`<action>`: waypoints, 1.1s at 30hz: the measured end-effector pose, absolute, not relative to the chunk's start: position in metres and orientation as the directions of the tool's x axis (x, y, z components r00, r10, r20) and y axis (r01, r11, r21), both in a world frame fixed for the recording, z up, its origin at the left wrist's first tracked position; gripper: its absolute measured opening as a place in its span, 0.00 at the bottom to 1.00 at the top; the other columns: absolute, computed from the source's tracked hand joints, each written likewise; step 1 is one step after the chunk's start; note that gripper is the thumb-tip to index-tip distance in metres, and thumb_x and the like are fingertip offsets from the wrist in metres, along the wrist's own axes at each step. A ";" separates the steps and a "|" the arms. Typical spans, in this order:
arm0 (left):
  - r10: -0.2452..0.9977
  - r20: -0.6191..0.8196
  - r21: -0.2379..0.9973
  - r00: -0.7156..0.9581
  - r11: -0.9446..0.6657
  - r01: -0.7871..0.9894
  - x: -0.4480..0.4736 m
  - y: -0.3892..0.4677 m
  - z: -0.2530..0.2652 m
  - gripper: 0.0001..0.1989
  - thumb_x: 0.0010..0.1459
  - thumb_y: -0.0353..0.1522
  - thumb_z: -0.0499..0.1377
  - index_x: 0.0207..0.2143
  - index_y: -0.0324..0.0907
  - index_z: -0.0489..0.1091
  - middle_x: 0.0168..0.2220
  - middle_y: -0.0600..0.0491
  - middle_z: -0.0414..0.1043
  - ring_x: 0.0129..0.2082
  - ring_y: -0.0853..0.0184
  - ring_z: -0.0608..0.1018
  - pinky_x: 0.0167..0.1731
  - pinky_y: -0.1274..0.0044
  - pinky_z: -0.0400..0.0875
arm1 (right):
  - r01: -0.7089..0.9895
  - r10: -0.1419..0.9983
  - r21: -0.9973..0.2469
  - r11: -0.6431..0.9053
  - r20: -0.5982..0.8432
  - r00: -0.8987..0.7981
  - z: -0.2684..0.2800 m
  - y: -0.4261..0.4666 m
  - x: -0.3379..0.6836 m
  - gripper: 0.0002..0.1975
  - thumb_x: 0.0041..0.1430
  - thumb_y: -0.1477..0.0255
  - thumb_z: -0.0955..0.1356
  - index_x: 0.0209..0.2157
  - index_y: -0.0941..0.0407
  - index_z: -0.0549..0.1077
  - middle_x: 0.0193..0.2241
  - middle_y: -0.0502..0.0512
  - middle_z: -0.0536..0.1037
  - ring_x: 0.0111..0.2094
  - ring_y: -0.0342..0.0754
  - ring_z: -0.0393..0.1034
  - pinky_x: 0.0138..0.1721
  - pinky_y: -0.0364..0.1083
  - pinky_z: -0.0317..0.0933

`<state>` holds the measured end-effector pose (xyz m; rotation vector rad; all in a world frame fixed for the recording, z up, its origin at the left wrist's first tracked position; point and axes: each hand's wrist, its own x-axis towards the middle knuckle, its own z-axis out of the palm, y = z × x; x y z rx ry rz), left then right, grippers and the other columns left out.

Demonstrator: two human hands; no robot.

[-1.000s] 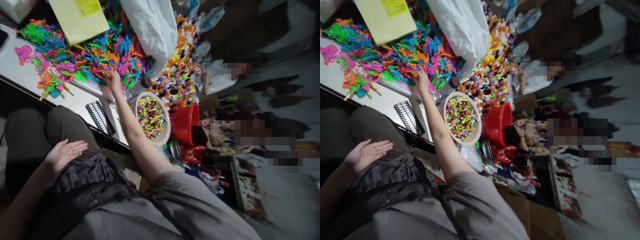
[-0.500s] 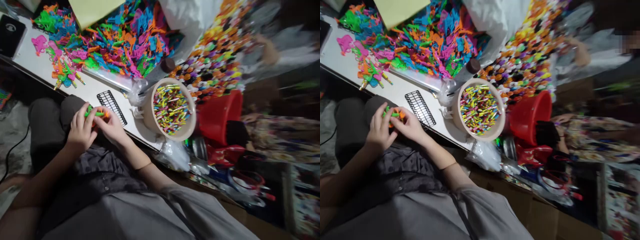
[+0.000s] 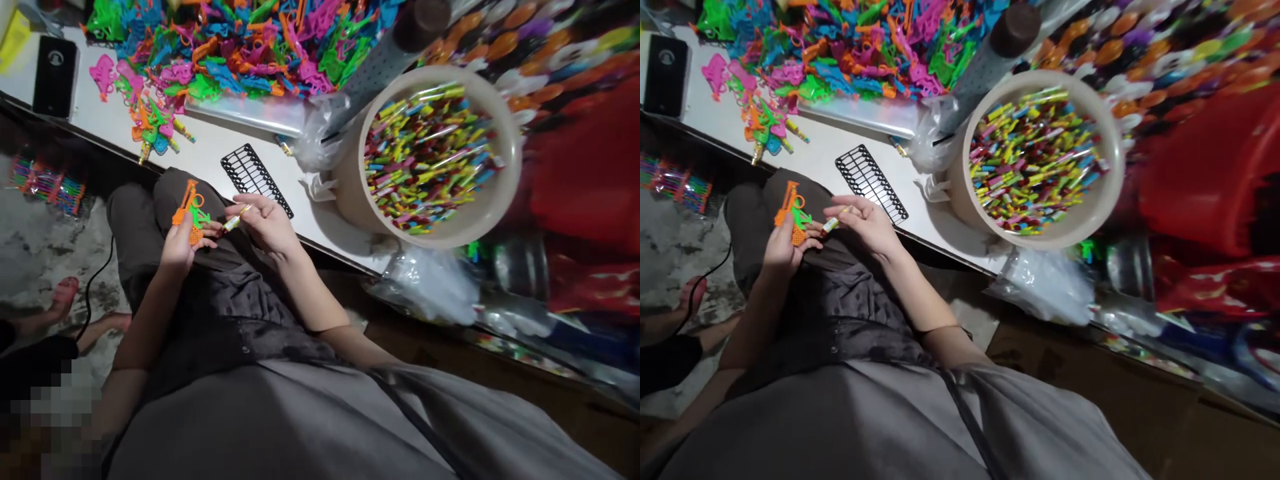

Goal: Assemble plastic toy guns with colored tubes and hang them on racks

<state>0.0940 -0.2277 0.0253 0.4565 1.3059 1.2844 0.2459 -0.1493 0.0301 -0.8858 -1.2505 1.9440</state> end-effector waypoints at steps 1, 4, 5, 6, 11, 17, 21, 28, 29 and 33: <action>0.858 -0.480 0.818 -0.183 0.362 -0.448 0.091 -0.225 0.023 0.23 0.56 0.50 0.54 0.42 0.40 0.62 0.30 0.49 0.76 0.28 0.68 0.79 0.23 0.80 0.72 | -0.186 0.804 -0.911 -0.367 -0.210 -0.556 0.029 -0.149 0.244 0.26 0.42 0.49 0.72 0.35 0.54 0.69 0.29 0.51 0.77 0.29 0.43 0.72 0.32 0.44 0.67; 0.841 -0.511 0.821 -0.176 0.417 -0.391 0.074 -0.217 0.021 0.24 0.53 0.47 0.60 0.44 0.40 0.64 0.38 0.47 0.76 0.35 0.65 0.80 0.25 0.79 0.74 | -0.236 0.840 -0.900 -0.366 -0.211 -0.499 0.025 -0.148 0.243 0.26 0.40 0.48 0.72 0.24 0.55 0.63 0.21 0.46 0.73 0.21 0.38 0.65 0.23 0.39 0.60; 0.839 -0.494 0.847 -0.228 0.406 -0.343 0.065 -0.215 0.021 0.23 0.52 0.46 0.61 0.43 0.39 0.66 0.37 0.47 0.76 0.34 0.65 0.80 0.24 0.79 0.73 | -0.241 0.863 -0.909 -0.339 -0.198 -0.465 0.025 -0.147 0.244 0.26 0.40 0.49 0.72 0.23 0.56 0.61 0.20 0.45 0.71 0.19 0.36 0.62 0.21 0.38 0.57; 0.838 -0.455 0.881 -0.300 0.376 -0.285 0.056 -0.214 0.022 0.21 0.51 0.44 0.62 0.41 0.38 0.67 0.36 0.48 0.76 0.33 0.66 0.79 0.23 0.80 0.72 | -0.243 0.883 -0.919 -0.311 -0.186 -0.430 0.025 -0.146 0.245 0.25 0.41 0.50 0.73 0.22 0.56 0.61 0.18 0.43 0.69 0.18 0.35 0.59 0.20 0.37 0.55; 0.832 -0.011 0.996 -0.555 0.056 0.063 0.022 -0.212 0.030 0.10 0.49 0.34 0.65 0.33 0.39 0.71 0.35 0.57 0.73 0.35 0.73 0.74 0.34 0.82 0.69 | -0.229 0.904 -0.922 -0.313 -0.215 -0.369 0.025 -0.140 0.256 0.23 0.43 0.53 0.73 0.27 0.54 0.61 0.16 0.40 0.67 0.15 0.35 0.56 0.17 0.36 0.51; 0.919 -0.156 0.974 -0.361 0.082 -0.212 0.065 -0.223 0.041 0.20 0.54 0.42 0.60 0.47 0.49 0.60 0.38 0.55 0.69 0.33 0.71 0.72 0.30 0.79 0.68 | -0.241 0.834 -0.908 -0.343 -0.177 -0.522 0.029 -0.152 0.238 0.23 0.48 0.53 0.71 0.39 0.52 0.63 0.27 0.46 0.75 0.24 0.39 0.67 0.28 0.40 0.64; 0.955 -0.161 0.944 -0.248 0.075 -0.322 0.095 -0.230 0.036 0.29 0.47 0.50 0.61 0.46 0.45 0.57 0.38 0.51 0.67 0.37 0.68 0.73 0.37 0.76 0.70 | -0.199 0.807 -0.958 -0.205 -0.051 -0.588 0.033 -0.176 0.216 0.20 0.54 0.55 0.67 0.43 0.52 0.64 0.33 0.50 0.73 0.34 0.43 0.69 0.39 0.44 0.67; 0.934 -0.124 0.992 -0.334 0.127 -0.014 0.096 -0.239 0.038 0.24 0.54 0.43 0.58 0.50 0.42 0.61 0.49 0.47 0.61 0.50 0.60 0.68 0.54 0.72 0.62 | -0.088 0.795 -0.995 -0.057 0.008 -0.607 0.037 -0.190 0.206 0.16 0.57 0.58 0.64 0.42 0.52 0.62 0.38 0.53 0.70 0.39 0.45 0.67 0.45 0.46 0.65; 0.936 -0.115 0.992 -0.333 0.123 0.002 0.095 -0.240 0.039 0.24 0.55 0.42 0.56 0.52 0.42 0.62 0.52 0.46 0.59 0.53 0.59 0.66 0.57 0.71 0.60 | -0.084 0.792 -0.995 -0.056 0.007 -0.610 0.037 -0.189 0.206 0.16 0.57 0.58 0.64 0.42 0.52 0.62 0.37 0.52 0.70 0.37 0.44 0.67 0.43 0.45 0.65; 0.916 -0.150 0.988 -0.372 0.150 -0.029 0.091 -0.244 0.035 0.26 0.56 0.41 0.57 0.55 0.42 0.63 0.56 0.47 0.58 0.60 0.59 0.61 0.62 0.72 0.52 | -0.060 0.834 -0.998 -0.033 0.006 -0.552 0.036 -0.180 0.214 0.17 0.57 0.56 0.65 0.42 0.52 0.61 0.34 0.50 0.67 0.31 0.42 0.64 0.34 0.43 0.64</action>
